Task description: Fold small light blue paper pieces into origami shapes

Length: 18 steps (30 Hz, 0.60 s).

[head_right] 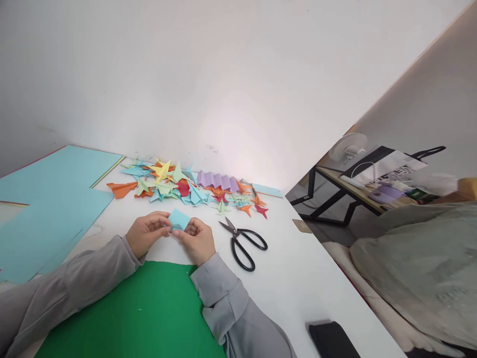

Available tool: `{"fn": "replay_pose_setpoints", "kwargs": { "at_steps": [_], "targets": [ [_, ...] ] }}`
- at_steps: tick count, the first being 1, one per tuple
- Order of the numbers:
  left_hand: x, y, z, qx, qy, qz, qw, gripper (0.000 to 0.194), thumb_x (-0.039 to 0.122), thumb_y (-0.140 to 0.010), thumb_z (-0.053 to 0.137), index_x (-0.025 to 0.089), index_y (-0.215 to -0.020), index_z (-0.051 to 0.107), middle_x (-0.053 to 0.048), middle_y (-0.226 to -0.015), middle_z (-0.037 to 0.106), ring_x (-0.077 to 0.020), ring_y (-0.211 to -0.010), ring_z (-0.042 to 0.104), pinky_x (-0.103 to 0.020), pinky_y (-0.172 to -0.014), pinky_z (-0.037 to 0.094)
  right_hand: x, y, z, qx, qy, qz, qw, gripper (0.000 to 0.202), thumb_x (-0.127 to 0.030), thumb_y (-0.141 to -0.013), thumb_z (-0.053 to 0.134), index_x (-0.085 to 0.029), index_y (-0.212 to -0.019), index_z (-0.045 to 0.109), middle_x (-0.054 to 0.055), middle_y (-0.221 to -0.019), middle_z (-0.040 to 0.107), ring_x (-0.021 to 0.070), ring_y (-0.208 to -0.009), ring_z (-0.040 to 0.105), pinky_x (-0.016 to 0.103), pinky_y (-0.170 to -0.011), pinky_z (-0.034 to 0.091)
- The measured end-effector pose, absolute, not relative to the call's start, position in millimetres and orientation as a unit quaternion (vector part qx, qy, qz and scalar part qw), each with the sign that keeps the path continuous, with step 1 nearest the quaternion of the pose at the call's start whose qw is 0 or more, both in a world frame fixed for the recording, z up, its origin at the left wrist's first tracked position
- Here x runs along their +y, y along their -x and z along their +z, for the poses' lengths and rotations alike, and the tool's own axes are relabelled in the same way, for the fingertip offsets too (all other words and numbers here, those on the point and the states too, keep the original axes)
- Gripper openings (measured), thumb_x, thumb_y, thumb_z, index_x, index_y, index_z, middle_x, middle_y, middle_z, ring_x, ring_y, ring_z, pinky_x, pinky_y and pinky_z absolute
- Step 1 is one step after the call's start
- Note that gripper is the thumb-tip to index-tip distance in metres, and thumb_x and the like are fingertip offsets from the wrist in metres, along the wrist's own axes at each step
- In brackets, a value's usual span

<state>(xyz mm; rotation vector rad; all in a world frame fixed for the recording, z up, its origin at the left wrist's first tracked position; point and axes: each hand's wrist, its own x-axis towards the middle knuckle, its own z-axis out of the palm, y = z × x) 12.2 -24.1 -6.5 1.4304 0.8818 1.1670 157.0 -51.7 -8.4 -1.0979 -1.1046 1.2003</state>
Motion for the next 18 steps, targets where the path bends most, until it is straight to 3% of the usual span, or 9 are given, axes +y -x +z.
{"fn": "replay_pose_setpoints", "kwargs": {
  "at_steps": [6,12,18],
  "targets": [
    [-21.2,-12.0,-1.7,0.381,-0.521,0.515,0.564,0.026,0.036,-0.063,0.064,0.016,-0.069,0.048,0.002,-0.062,0.053,-0.0149,-0.064,0.060,-0.028,-0.054,0.053,-51.8,-158.6,-9.9,-0.477,0.484,0.477,0.557,0.019,-0.028,-0.058,0.071,-0.016,-0.068,0.060,-0.006,-0.045,0.051,0.0058,-0.039,0.041,0.019,-0.039,0.031],
    [-28.7,-13.6,1.3,0.367,-0.596,0.458,0.548,0.025,0.038,-0.068,0.060,0.016,-0.068,0.048,0.002,-0.059,0.053,-0.0136,-0.059,0.059,-0.025,-0.049,0.050,-54.1,-156.8,-6.7,-0.495,0.443,0.495,0.560,0.025,-0.034,-0.060,0.070,-0.018,-0.074,0.057,-0.003,-0.057,0.058,0.0073,-0.044,0.045,0.020,-0.041,0.033],
    [-27.5,-13.4,0.4,0.359,-0.592,0.436,0.575,0.031,0.045,-0.072,0.055,0.017,-0.071,0.041,0.001,-0.063,0.056,-0.0163,-0.064,0.062,-0.025,-0.049,0.049,-53.4,-157.2,-10.4,-0.505,0.461,0.456,0.569,0.020,-0.034,-0.070,0.061,-0.016,-0.063,0.056,-0.004,-0.048,0.052,0.0062,-0.039,0.040,0.020,-0.040,0.032]
  ]
}}
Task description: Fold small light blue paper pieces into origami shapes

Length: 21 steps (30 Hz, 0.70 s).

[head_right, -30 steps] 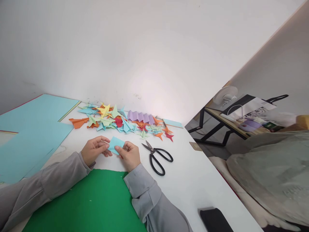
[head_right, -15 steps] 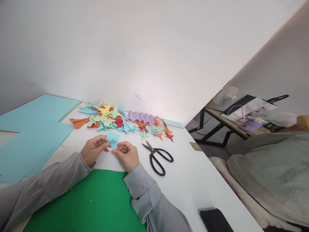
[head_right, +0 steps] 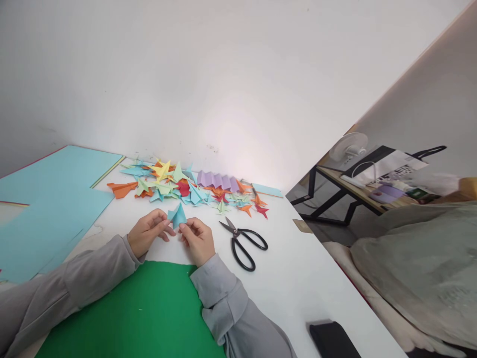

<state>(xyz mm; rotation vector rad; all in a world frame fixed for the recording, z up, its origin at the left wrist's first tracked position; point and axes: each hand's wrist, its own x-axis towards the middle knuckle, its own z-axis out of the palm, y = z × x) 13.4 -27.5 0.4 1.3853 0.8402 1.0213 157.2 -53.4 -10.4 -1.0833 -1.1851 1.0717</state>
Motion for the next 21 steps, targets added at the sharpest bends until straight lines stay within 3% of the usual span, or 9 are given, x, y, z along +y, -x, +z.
{"fn": "replay_pose_setpoints", "kwargs": {
  "at_steps": [5,13,17,21],
  "targets": [
    [-28.4,-13.6,2.3,0.362,-0.538,0.433,0.626,0.038,0.052,-0.073,0.050,0.021,-0.076,0.029,-0.001,-0.072,0.063,-0.0157,-0.051,0.062,-0.025,-0.042,0.046,-51.0,-162.0,-13.0,-0.439,0.472,0.415,0.642,0.017,-0.032,-0.070,0.060,-0.017,-0.063,0.054,-0.005,-0.053,0.050,0.0081,-0.047,0.045,0.020,-0.043,0.038],
    [-34.5,-13.1,7.6,0.374,-0.540,0.405,0.636,0.035,0.050,-0.073,0.048,0.022,-0.076,0.027,0.001,-0.056,0.064,-0.0148,-0.036,0.056,-0.019,-0.031,0.037,-44.6,-167.0,-18.5,-0.355,0.488,0.361,0.711,0.019,-0.035,-0.070,0.058,-0.018,-0.065,0.050,-0.006,-0.059,0.047,0.0077,-0.050,0.046,0.020,-0.044,0.043],
    [-35.0,-11.0,9.0,0.352,-0.546,0.390,0.653,0.032,0.045,-0.070,0.052,0.019,-0.070,0.034,-0.002,-0.055,0.063,-0.0164,-0.042,0.059,-0.021,-0.034,0.039,-43.2,-168.1,-20.9,-0.364,0.490,0.377,0.697,0.022,-0.039,-0.072,0.057,-0.020,-0.070,0.047,-0.009,-0.045,0.045,0.0068,-0.036,0.042,0.018,-0.036,0.035],
    [-31.6,-9.2,10.0,0.336,-0.507,0.412,0.678,0.034,0.047,-0.069,0.053,0.015,-0.061,0.043,-0.004,-0.060,0.061,-0.0171,-0.051,0.060,-0.024,-0.038,0.044,-45.0,-167.6,-17.9,-0.393,0.495,0.381,0.675,0.022,-0.039,-0.068,0.062,-0.018,-0.070,0.054,-0.009,-0.041,0.043,0.0053,-0.032,0.037,0.018,-0.033,0.026]
  ]
}}
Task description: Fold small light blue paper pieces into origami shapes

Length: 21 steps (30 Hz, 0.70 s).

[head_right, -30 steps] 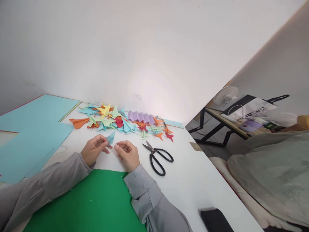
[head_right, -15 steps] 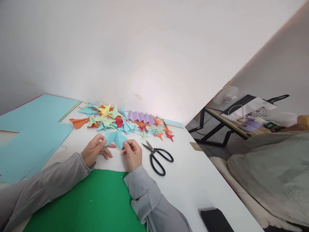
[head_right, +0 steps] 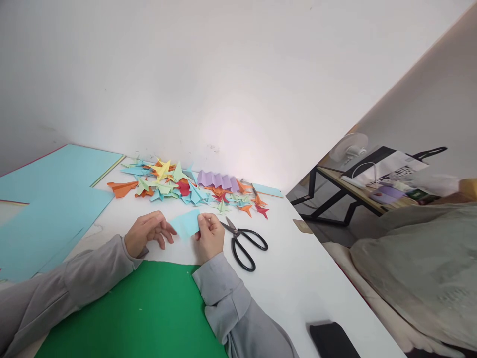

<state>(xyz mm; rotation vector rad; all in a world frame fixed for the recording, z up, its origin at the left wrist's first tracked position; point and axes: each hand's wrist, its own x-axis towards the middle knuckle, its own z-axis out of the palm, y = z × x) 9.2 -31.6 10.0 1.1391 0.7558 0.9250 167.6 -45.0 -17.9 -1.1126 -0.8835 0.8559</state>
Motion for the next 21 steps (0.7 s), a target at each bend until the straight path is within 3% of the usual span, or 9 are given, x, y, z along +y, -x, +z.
{"fn": "replay_pose_setpoints", "kwargs": {
  "at_steps": [6,11,13,17,21],
  "targets": [
    [-28.9,-9.8,7.9,0.350,-0.541,0.390,0.658,0.022,0.032,-0.059,0.067,0.014,-0.064,0.057,0.002,-0.048,0.055,-0.0086,-0.040,0.049,-0.019,-0.037,0.038,-50.5,-160.3,-11.4,-0.471,0.502,0.385,0.614,0.019,-0.036,-0.063,0.067,-0.017,-0.066,0.064,-0.002,-0.050,0.054,0.0077,-0.039,0.039,0.022,-0.038,0.031],
    [-25.2,-10.4,3.8,0.394,-0.520,0.439,0.618,0.023,0.031,-0.055,0.069,0.014,-0.062,0.056,0.006,-0.042,0.050,-0.0046,-0.034,0.040,-0.016,-0.033,0.031,-55.5,-161.2,-8.2,-0.503,0.520,0.289,0.627,0.022,-0.033,-0.076,0.052,-0.019,-0.091,0.061,0.003,-0.073,0.057,0.0127,-0.059,0.050,0.024,-0.047,0.040],
    [-21.2,-10.3,1.4,0.421,-0.468,0.478,0.613,0.028,0.033,-0.053,0.070,0.015,-0.064,0.052,0.008,-0.041,0.048,-0.0045,-0.034,0.040,-0.016,-0.033,0.034,-59.4,-161.2,-7.1,-0.558,0.503,0.234,0.617,0.027,-0.024,-0.077,0.047,-0.022,-0.103,0.056,0.006,-0.090,0.053,0.0150,-0.073,0.052,0.026,-0.054,0.044],
    [-15.3,-10.2,-0.6,0.426,-0.386,0.523,0.630,0.040,0.035,-0.047,0.073,0.016,-0.067,0.044,0.008,-0.045,0.052,-0.0074,-0.040,0.050,-0.021,-0.041,0.046,-65.5,-157.2,-7.7,-0.693,0.455,0.133,0.543,0.046,-0.008,-0.064,0.045,-0.024,-0.107,0.053,0.008,-0.109,0.042,0.0215,-0.097,0.047,0.035,-0.072,0.047],
    [-17.8,-10.9,2.1,0.411,-0.393,0.506,0.649,0.043,0.037,-0.048,0.073,0.017,-0.070,0.042,0.007,-0.048,0.055,-0.0088,-0.043,0.054,-0.024,-0.046,0.049,-65.2,-153.1,-10.1,-0.745,0.455,0.086,0.480,0.036,-0.008,-0.066,0.050,-0.023,-0.097,0.059,0.009,-0.118,0.035,0.0253,-0.105,0.042,0.042,-0.081,0.043]
  ]
}}
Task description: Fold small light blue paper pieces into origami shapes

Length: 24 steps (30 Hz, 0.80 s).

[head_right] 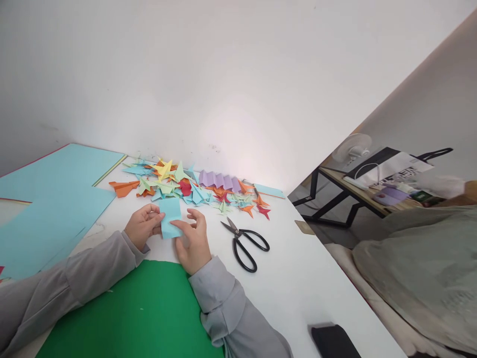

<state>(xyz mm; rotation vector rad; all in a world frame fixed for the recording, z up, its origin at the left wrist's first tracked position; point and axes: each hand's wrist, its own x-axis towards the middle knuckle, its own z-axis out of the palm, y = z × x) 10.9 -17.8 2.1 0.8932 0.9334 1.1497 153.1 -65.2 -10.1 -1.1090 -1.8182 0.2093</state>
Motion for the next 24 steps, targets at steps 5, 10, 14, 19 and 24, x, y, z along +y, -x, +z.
{"fn": "replay_pose_setpoints", "kwargs": {
  "at_steps": [5,10,14,19,24],
  "targets": [
    [-21.7,-11.5,2.2,0.377,-0.413,0.474,0.680,0.044,0.040,-0.052,0.072,0.018,-0.072,0.040,0.009,-0.048,0.054,-0.0076,-0.043,0.053,-0.024,-0.047,0.049,-61.1,-153.2,-11.8,-0.763,0.427,0.128,0.468,0.016,-0.016,-0.071,0.059,-0.023,-0.085,0.064,0.009,-0.112,0.040,0.0232,-0.101,0.045,0.038,-0.079,0.045],
    [-21.5,-11.9,0.6,0.364,-0.411,0.483,0.682,0.041,0.039,-0.056,0.070,0.019,-0.071,0.038,0.013,-0.042,0.046,-0.0047,-0.035,0.047,-0.023,-0.045,0.048,-59.2,-154.3,-11.3,-0.733,0.445,0.162,0.488,0.012,-0.023,-0.069,0.065,-0.023,-0.081,0.066,0.007,-0.097,0.050,0.0208,-0.094,0.051,0.036,-0.082,0.044],
    [-22.9,-11.7,2.7,0.352,-0.413,0.472,0.695,0.043,0.038,-0.056,0.071,0.018,-0.073,0.037,0.005,-0.056,0.060,-0.0150,-0.055,0.063,-0.034,-0.058,0.055,-58.8,-155.5,-9.9,-0.676,0.478,0.196,0.526,0.012,-0.029,-0.075,0.057,-0.021,-0.068,0.063,0.005,-0.079,0.056,0.0174,-0.077,0.055,0.030,-0.068,0.045],
    [-24.8,-11.8,5.1,0.342,-0.423,0.459,0.702,0.043,0.037,-0.057,0.072,0.017,-0.074,0.039,0.001,-0.062,0.065,-0.0206,-0.067,0.067,-0.037,-0.064,0.056,-56.2,-157.7,-10.5,-0.584,0.527,0.302,0.538,0.020,-0.036,-0.074,0.057,-0.018,-0.064,0.057,0.001,-0.063,0.056,0.0125,-0.056,0.050,0.025,-0.051,0.040],
    [-27.6,-12.8,8.5,0.351,-0.443,0.453,0.690,0.046,0.028,-0.051,0.077,0.015,-0.080,0.044,-0.003,-0.068,0.068,-0.0211,-0.071,0.066,-0.038,-0.066,0.055,-55.1,-157.8,-11.8,-0.540,0.545,0.334,0.547,0.023,-0.040,-0.067,0.062,-0.018,-0.065,0.057,-0.001,-0.058,0.055,0.0104,-0.047,0.046,0.024,-0.046,0.038]
  ]
}}
